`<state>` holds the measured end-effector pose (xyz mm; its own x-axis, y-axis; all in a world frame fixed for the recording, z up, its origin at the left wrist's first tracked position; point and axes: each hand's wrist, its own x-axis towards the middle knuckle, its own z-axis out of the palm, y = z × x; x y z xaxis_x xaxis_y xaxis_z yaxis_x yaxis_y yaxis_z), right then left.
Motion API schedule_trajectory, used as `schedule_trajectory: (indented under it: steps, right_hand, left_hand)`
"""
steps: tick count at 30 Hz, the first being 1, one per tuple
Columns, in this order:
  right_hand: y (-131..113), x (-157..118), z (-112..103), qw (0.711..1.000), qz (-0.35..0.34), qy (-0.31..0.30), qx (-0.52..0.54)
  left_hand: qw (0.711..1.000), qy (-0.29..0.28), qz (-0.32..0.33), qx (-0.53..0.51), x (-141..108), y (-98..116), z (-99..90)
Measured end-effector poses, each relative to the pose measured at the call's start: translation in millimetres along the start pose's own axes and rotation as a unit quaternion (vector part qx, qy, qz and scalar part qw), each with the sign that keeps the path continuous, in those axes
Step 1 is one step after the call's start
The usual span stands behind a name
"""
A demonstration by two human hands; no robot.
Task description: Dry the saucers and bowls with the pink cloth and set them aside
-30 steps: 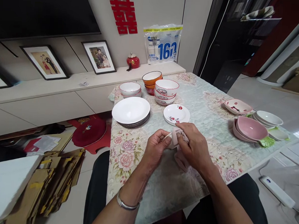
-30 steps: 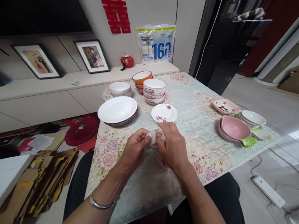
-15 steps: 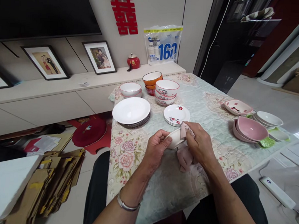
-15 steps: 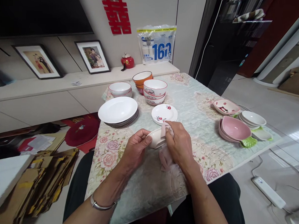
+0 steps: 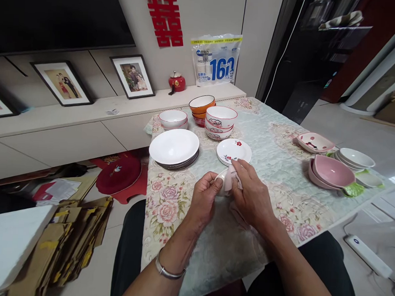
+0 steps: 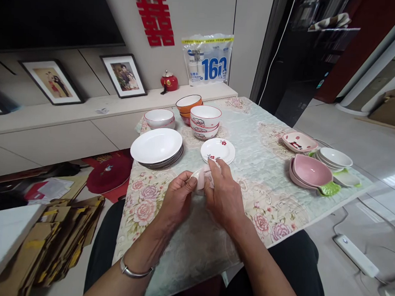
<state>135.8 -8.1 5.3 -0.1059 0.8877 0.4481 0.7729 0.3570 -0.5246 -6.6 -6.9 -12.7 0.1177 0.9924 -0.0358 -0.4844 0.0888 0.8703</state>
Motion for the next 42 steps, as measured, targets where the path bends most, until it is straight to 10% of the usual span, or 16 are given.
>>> schedule_trajectory:
  steps: [42]
  right_hand:
    - [11.5, 4.5, 2.1, 0.989, 0.099, -0.016, 0.111]
  left_hand:
    - [1.000, 0.007, -0.010, 0.004, -1.6, -2.1, 3.8]
